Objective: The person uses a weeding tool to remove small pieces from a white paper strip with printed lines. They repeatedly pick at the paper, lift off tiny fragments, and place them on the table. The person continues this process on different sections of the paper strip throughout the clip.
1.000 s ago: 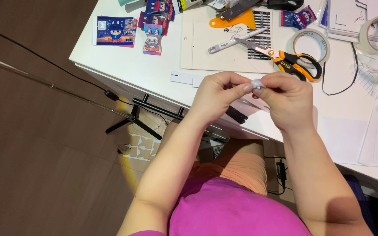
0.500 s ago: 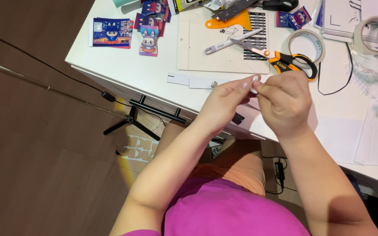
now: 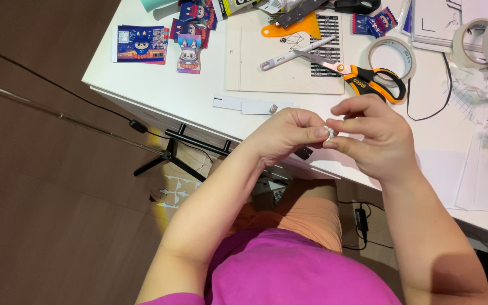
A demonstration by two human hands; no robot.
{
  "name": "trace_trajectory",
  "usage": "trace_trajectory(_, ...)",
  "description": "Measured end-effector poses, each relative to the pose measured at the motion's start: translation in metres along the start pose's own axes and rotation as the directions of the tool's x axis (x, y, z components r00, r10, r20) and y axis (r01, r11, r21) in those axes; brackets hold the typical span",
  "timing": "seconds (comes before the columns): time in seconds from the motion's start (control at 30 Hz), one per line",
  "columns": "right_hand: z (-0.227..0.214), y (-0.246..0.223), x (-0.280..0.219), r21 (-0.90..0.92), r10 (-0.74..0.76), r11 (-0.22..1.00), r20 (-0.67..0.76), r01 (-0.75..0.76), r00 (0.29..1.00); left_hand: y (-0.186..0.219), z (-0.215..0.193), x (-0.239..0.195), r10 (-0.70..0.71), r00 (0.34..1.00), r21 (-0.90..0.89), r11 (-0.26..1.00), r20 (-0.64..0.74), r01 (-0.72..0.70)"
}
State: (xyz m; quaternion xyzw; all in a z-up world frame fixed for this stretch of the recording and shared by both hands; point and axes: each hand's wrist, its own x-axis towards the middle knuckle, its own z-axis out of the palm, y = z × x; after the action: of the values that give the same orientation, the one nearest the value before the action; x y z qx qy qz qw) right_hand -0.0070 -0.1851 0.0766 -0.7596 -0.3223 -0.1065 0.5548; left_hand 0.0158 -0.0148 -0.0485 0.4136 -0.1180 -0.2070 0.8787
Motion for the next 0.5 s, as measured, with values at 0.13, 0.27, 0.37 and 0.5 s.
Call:
trace_trajectory(0.13, 0.002, -0.016, 0.001, -0.283, -0.312, 0.909, 0.024, 0.306, 0.95, -0.01, 0.016, -0.004, -0.056, 0.998, -0.341, 0.938, 0.036, 0.065)
trace_trajectory(0.27, -0.002, -0.005, 0.001, -0.491, -0.469, 0.761, 0.038, 0.425, 0.882, -0.002, 0.039, -0.006, -0.086, 0.994, -0.491, 0.87, -0.068, 0.042)
trace_trajectory(0.37, -0.011, 0.02, 0.001, -0.618, -0.54, 0.633, 0.081, 0.467, 0.838, 0.018, 0.046, -0.005, 0.018, 0.984, -0.362, 0.928, -0.179, -0.083)
trace_trajectory(0.5, -0.09, 0.078, -0.021, -0.739, -0.44, 0.542, 0.156, 0.4, 0.884, 0.063, 0.026, -0.025, 0.145, 0.934, -0.018, 0.987, -0.326, -0.159)
